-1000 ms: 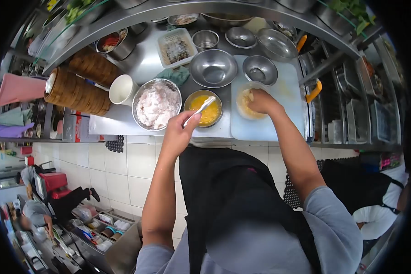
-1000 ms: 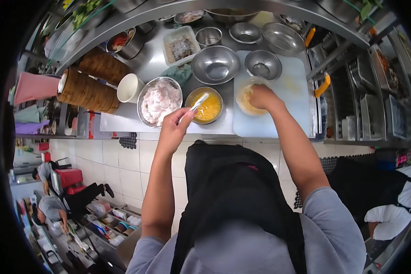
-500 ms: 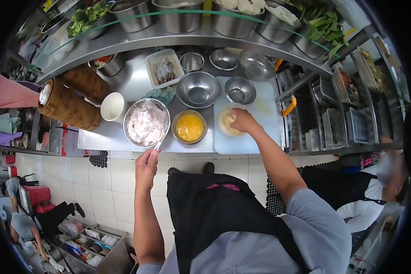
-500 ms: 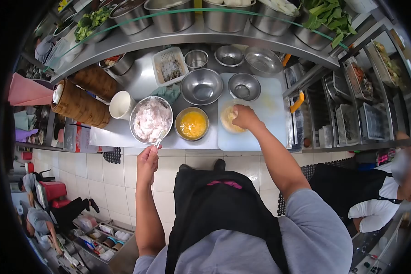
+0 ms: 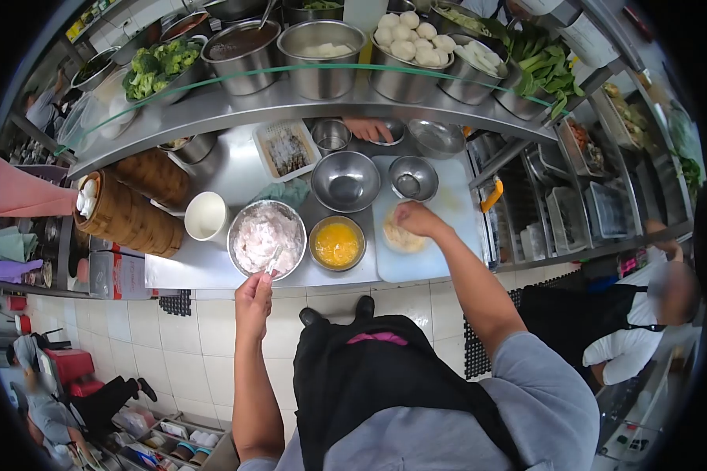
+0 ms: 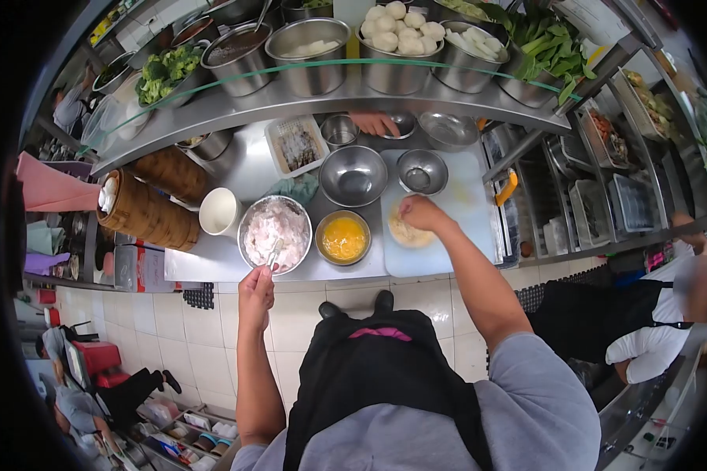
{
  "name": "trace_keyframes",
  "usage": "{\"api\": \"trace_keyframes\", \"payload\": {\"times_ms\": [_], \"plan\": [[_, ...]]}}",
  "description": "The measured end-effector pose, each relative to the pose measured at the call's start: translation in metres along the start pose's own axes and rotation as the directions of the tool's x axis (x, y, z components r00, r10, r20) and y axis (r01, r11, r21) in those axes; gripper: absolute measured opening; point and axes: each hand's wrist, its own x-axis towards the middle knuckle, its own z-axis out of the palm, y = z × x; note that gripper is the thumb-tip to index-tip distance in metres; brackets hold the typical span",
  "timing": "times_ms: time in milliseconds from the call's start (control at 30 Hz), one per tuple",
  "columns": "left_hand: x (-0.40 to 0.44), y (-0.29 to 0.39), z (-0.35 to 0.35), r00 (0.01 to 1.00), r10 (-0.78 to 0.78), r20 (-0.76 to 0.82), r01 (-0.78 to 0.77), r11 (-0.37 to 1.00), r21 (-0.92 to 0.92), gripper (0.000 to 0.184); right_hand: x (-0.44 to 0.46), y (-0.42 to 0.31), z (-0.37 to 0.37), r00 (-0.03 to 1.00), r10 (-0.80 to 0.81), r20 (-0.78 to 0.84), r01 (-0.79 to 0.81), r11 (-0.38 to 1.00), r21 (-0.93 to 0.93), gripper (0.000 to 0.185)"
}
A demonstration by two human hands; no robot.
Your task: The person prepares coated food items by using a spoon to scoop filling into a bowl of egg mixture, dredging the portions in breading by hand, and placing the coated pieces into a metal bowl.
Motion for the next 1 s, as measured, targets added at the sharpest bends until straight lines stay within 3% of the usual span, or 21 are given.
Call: {"api": "trace_keyframes", "payload": {"times_ms": [67,100,200,333,400,433,500,633,767,867,933,967,1000], "plan": [[0.005,0.008,-0.005,1.0,0.001,0.009,-0.001,1.0,-0.007,0.033,0.006,0.003,0.028,0.974,-0.153,0.166,0.163,0.986,-0.047,0.018],[0.007,0.01,-0.008,1.0,-0.002,0.012,0.002,1.0,-0.011,0.033,0.005,-0.003,0.037,0.987,-0.047,0.155,0.06,0.995,-0.079,0.02],[0.017,0.014,-0.017,0.999,-0.01,0.038,0.011,1.0,-0.012,0.033,0.005,-0.005,0.029,0.985,-0.001,0.175,0.014,0.997,-0.077,0.022],[0.032,0.016,-0.024,0.998,-0.02,0.066,0.02,1.0,0.005,0.033,-0.006,-0.002,0.01,0.979,-0.036,0.2,0.039,0.999,-0.007,0.026],[0.034,0.022,-0.025,0.998,0.0,0.061,0.0,1.0,0.001,0.034,-0.025,-0.003,0.011,0.961,-0.268,0.073,0.277,0.944,-0.177,0.033],[0.033,0.027,-0.023,0.998,0.013,0.059,-0.013,1.0,0.001,0.035,-0.034,-0.011,0.013,0.958,-0.277,0.072,0.285,0.941,-0.18,0.033],[0.034,0.027,-0.019,0.999,0.023,0.035,-0.022,1.0,-0.006,0.035,-0.045,-0.028,0.022,0.976,-0.214,-0.037,0.175,0.876,-0.45,0.042],[0.03,0.024,-0.001,1.0,0.013,-0.018,-0.014,0.999,-0.05,0.035,-0.041,-0.035,0.023,0.993,-0.103,-0.054,0.065,0.874,-0.481,0.04],[0.029,0.023,0.018,0.999,-0.014,-0.04,0.012,0.998,-0.059,0.037,-0.029,-0.011,0.006,0.996,-0.062,-0.06,0.035,0.929,-0.367,0.043],[0.026,0.026,0.028,0.998,-0.004,-0.067,0.0,0.998,-0.062,0.039,-0.013,-0.005,-0.022,0.994,-0.049,0.101,0.071,0.972,-0.225,0.047],[0.025,0.024,0.03,0.997,-0.007,-0.074,0.004,0.999,-0.049,0.039,-0.013,-0.012,-0.04,0.962,0.016,0.271,0.001,0.998,-0.063,0.049],[0.026,0.023,0.032,0.997,-0.011,-0.075,0.007,0.999,-0.053,0.04,-0.013,-0.006,-0.038,0.962,0.016,0.271,0.0,0.998,-0.06,0.049],[0.027,0.023,0.036,0.997,-0.013,-0.075,0.009,0.998,-0.057,0.04,-0.013,-0.003,-0.035,0.987,-0.034,0.159,0.064,0.981,-0.185,0.048]]}}
